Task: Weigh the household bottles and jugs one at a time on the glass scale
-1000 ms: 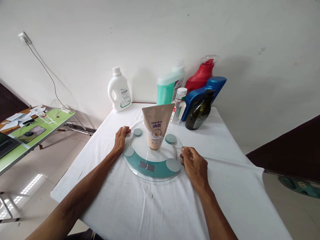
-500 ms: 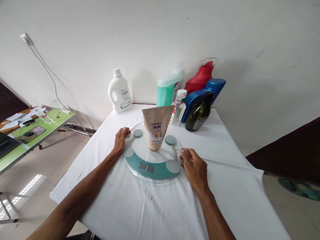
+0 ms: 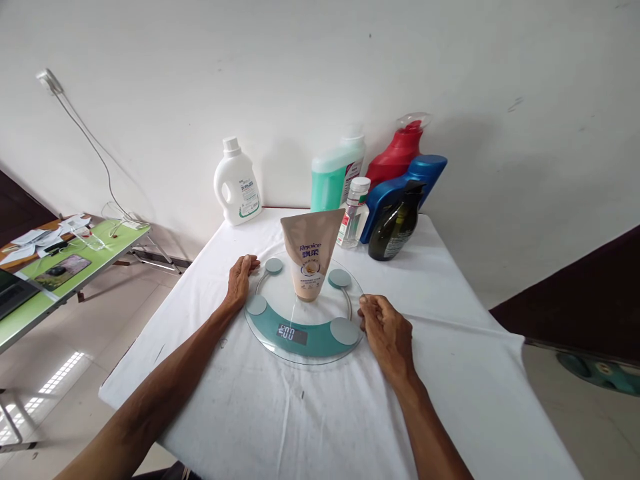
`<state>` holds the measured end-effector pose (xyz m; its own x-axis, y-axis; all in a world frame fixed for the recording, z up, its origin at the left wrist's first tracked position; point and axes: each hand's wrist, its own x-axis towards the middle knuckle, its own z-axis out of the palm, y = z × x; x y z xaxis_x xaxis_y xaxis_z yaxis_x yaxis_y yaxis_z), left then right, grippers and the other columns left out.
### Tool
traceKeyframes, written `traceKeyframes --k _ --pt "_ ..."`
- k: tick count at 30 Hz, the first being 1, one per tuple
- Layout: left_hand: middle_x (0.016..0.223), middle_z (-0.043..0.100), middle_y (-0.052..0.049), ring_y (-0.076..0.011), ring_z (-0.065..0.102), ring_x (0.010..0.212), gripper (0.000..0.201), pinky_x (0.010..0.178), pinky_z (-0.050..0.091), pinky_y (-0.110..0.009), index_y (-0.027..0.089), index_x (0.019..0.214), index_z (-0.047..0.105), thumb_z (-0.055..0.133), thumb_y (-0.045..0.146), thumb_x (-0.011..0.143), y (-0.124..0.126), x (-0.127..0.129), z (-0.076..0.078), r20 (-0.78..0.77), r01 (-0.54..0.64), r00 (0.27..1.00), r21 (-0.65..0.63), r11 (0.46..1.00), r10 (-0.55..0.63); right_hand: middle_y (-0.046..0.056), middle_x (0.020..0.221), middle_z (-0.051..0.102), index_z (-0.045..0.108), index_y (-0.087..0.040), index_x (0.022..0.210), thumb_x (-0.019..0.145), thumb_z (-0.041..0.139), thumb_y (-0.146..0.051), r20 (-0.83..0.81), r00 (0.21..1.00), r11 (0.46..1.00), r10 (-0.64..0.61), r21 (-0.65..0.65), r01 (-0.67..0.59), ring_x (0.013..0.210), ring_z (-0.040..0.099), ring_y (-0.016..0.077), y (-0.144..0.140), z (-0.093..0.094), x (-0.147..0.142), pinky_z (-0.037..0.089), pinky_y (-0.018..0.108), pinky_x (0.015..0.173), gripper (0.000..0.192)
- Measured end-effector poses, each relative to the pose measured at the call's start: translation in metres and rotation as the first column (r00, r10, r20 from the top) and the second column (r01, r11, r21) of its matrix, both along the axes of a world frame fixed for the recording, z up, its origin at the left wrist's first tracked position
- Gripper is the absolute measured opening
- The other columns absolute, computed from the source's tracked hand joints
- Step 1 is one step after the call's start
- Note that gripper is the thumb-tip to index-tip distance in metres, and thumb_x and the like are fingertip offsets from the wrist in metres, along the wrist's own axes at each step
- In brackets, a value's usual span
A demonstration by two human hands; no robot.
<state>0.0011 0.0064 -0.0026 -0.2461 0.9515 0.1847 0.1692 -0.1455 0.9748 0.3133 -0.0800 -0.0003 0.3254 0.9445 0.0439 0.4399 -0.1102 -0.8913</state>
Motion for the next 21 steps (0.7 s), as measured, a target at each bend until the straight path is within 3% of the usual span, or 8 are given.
traceKeyframes --k 21 --pt "0.114 0.08 -0.017 -0.0295 0.077 0.114 0.056 0.104 0.058 -0.045 0.018 0.106 0.07 0.048 0.07 0.102 0.0008 -0.0012 -0.0013 -0.01 0.011 1.0 0.002 1.0 -0.011 0.005 0.074 0.075 0.067 -0.026 0.09 0.082 0.056 -0.069 -0.018 1.0 1.0 -0.003 0.019 0.004 0.064 0.068 0.0221 -0.0013 0.0033 -0.0015 0.055 0.035 0.07 0.045"
